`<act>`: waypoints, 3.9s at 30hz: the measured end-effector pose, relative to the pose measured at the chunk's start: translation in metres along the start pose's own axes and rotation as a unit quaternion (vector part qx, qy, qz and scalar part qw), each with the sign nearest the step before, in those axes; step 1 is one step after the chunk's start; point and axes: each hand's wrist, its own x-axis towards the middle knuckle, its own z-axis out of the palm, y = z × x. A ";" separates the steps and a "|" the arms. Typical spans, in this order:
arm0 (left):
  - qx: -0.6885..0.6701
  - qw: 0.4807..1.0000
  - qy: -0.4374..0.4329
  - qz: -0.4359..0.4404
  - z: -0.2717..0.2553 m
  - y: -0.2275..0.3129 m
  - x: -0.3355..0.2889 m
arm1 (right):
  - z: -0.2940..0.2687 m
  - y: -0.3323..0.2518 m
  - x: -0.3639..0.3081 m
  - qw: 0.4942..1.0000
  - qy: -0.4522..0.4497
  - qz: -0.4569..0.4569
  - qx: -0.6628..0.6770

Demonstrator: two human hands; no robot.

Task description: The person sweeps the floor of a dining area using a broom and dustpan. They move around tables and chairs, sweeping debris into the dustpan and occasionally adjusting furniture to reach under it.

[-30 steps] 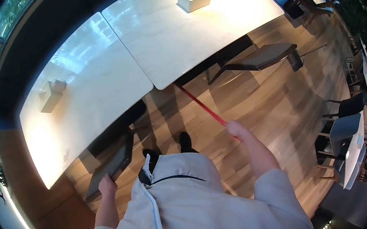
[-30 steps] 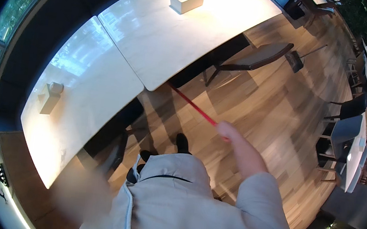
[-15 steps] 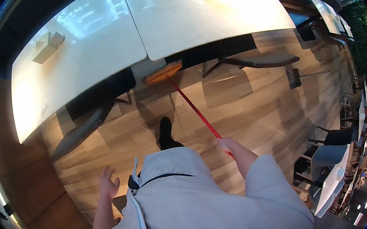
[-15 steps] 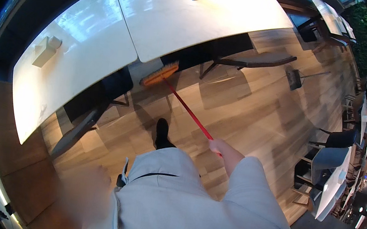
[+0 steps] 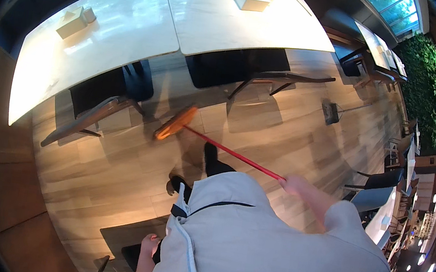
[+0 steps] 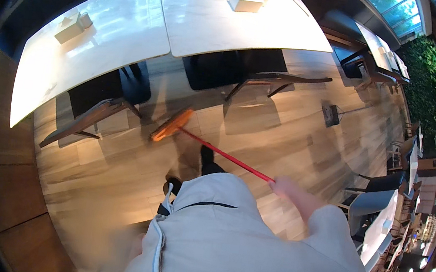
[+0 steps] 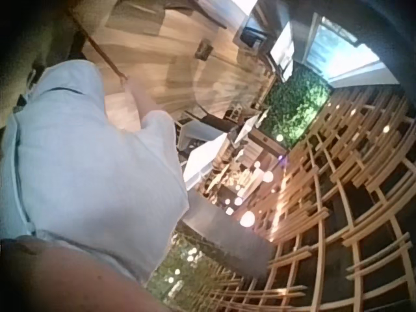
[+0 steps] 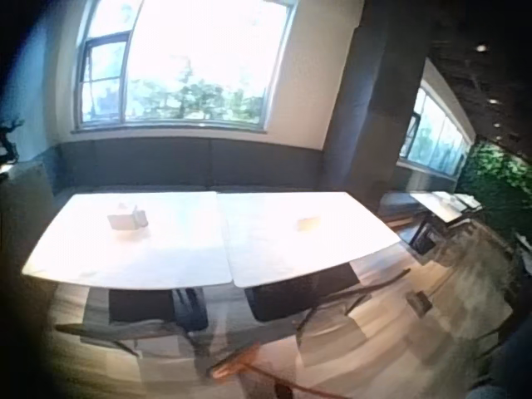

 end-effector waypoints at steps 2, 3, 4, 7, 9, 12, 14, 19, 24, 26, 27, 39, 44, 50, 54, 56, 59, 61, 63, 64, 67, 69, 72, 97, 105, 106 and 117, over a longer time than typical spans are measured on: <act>0.043 0.999 0.000 -0.010 0.021 0.006 -0.003 | -0.022 -0.024 0.019 0.998 -0.050 -0.031 -0.020; 0.052 0.999 -0.007 0.000 0.030 0.008 -0.001 | -0.012 -0.026 0.042 0.993 -0.021 -0.104 -0.061; 0.062 0.998 -0.011 0.011 0.038 0.010 0.004 | -0.002 -0.039 0.068 0.994 -0.030 -0.100 -0.038; -0.014 1.000 -0.013 -0.008 0.060 0.012 0.009 | 0.000 -0.106 0.107 0.978 -0.041 -0.176 -0.101; 0.029 0.999 0.022 0.003 0.063 0.049 -0.009 | -0.002 -0.121 0.121 0.975 -0.030 -0.193 -0.101; 0.017 0.997 0.060 0.037 0.065 0.096 -0.025 | -0.005 -0.080 0.148 0.977 -0.005 -0.200 -0.070; 0.068 0.993 0.092 -0.008 0.084 0.151 -0.033 | -0.017 -0.003 0.178 0.989 0.036 -0.139 -0.033; 0.139 0.979 0.110 0.099 0.188 0.264 -0.046 | -0.050 0.290 0.244 1.000 -0.009 -0.002 0.009; 0.224 0.954 -0.022 0.197 0.328 0.410 -0.039 | -0.135 0.552 0.191 0.989 -0.002 0.147 0.017; 0.300 0.933 -0.012 0.199 0.356 0.454 -0.024 | -0.180 0.591 0.177 0.972 0.052 0.230 0.022; 0.257 0.948 -0.030 0.183 0.375 0.486 -0.016 | -0.180 0.624 0.177 0.964 0.068 0.256 0.024; 0.521 0.616 0.103 0.582 0.659 0.859 -0.009 | -0.148 0.736 0.137 0.903 0.116 0.354 0.215; 0.730 0.595 0.041 0.333 0.749 0.902 0.037 | -0.077 0.745 0.099 0.872 0.070 0.392 0.284; 0.726 0.566 0.139 0.364 0.729 0.867 0.044 | -0.120 0.825 0.163 0.894 0.066 0.329 0.298; 0.720 0.610 0.085 0.321 0.786 0.906 -0.100 | -0.163 0.900 0.235 0.933 0.119 0.216 0.260; 0.726 0.625 0.095 0.270 0.792 0.888 -0.155 | -0.200 0.922 0.276 0.945 0.147 0.172 0.238; 0.721 0.662 0.030 0.204 0.792 0.864 -0.218 | -0.251 0.926 0.342 0.963 0.144 0.090 0.210; 0.687 0.709 0.019 0.159 0.797 0.835 -0.256 | -0.278 0.919 0.384 0.975 0.137 0.034 0.172; 0.652 0.752 0.021 0.092 0.802 0.799 -0.288 | -0.294 0.898 0.429 0.982 0.134 -0.017 0.131; 0.617 0.782 0.030 0.085 0.801 0.776 -0.298 | -0.311 0.873 0.442 0.986 0.123 -0.043 0.107; 0.523 0.844 0.064 0.098 0.795 0.717 -0.307 | -0.341 0.789 0.494 0.980 0.117 -0.142 0.079; 0.477 0.873 0.095 0.048 0.798 0.682 -0.311 | -0.381 0.702 0.500 0.976 0.090 -0.196 0.019; 0.400 0.908 0.119 0.033 0.810 0.669 -0.310 | -0.402 0.590 0.540 0.966 0.091 -0.241 0.019; 0.380 0.892 0.086 0.230 0.734 0.842 -0.234 | -0.348 0.944 0.435 0.996 0.008 0.050 -0.076; 0.523 0.809 0.090 0.254 0.775 0.880 -0.222 | -0.288 1.030 0.379 0.970 -0.080 0.225 0.045; 0.518 0.802 0.102 0.281 0.773 0.892 -0.219 | -0.297 1.024 0.370 0.968 -0.089 0.228 0.061; 0.523 0.728 0.009 0.443 0.707 0.907 -0.022 | -0.227 0.902 0.283 0.942 0.005 0.293 0.162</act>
